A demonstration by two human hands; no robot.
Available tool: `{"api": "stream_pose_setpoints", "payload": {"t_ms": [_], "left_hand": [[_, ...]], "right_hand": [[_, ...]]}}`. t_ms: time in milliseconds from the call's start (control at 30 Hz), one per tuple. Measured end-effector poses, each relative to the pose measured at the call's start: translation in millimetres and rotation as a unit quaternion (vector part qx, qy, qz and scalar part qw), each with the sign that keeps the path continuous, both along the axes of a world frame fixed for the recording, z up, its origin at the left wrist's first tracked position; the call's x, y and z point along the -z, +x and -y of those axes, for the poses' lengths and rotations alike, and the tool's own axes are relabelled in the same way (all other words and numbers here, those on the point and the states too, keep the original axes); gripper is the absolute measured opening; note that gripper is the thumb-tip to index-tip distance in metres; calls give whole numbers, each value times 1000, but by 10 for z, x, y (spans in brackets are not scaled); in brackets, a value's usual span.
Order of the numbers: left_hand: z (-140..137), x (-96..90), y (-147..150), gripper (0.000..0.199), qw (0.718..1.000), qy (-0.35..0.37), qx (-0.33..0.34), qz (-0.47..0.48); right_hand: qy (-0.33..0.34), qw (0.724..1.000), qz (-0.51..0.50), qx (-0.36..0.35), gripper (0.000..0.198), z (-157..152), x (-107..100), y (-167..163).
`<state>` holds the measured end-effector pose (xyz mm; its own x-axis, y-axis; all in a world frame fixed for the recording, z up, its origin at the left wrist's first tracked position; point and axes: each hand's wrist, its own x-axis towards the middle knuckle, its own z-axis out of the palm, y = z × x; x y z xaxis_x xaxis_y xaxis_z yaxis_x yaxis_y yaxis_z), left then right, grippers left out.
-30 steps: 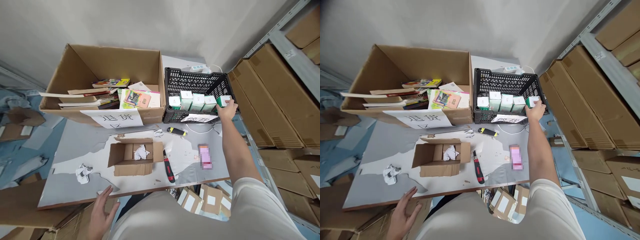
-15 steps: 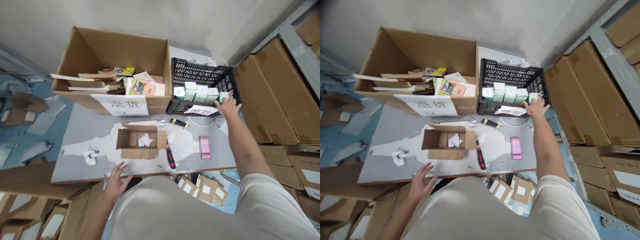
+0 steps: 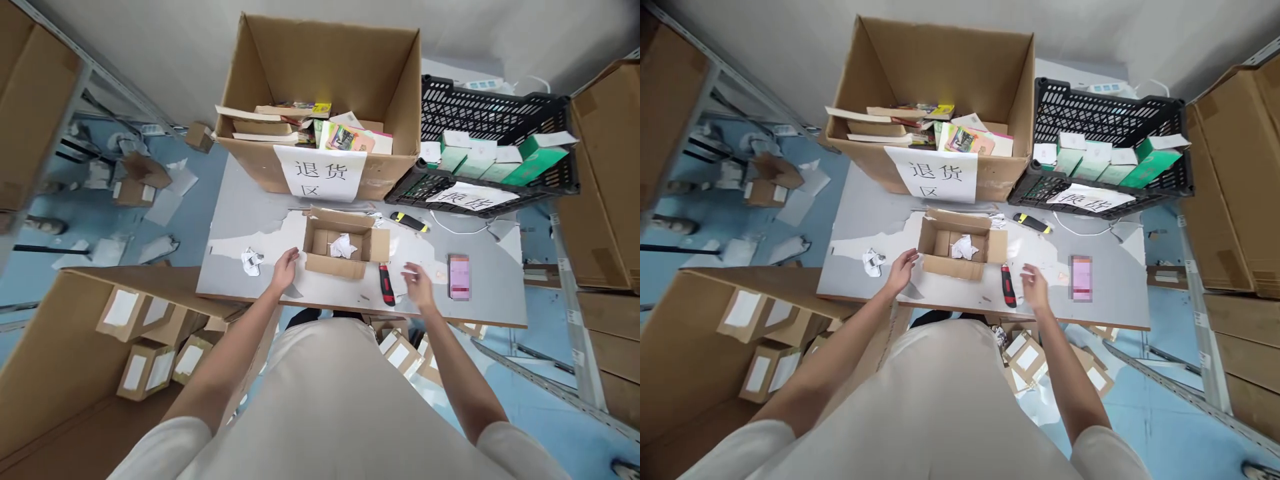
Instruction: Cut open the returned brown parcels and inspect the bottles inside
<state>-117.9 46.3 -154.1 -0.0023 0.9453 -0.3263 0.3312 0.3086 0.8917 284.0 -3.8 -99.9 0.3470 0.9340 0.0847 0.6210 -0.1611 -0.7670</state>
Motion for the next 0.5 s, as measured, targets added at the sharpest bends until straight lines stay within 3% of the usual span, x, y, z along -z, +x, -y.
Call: {"api": "stream_pose_setpoints", "payload": {"t_ms": [67,200,300,500], "left_hand": [[-159,136,25,50,1000,-19,15,15],[-308,221,178,42,996,-17,70,48],[-242,115,230,43,995,0,84,62],[234,-174,16,46,997,65,43,15]], "right_hand": [[-105,984,-134,-44,29,72,312,-446],[-152,964,-208,-67,37,-154,580,-911],[-146,962,-220,-67,39,-191,513,-1028],[-145,970,-191,-40,40,261,189,-1121]]}}
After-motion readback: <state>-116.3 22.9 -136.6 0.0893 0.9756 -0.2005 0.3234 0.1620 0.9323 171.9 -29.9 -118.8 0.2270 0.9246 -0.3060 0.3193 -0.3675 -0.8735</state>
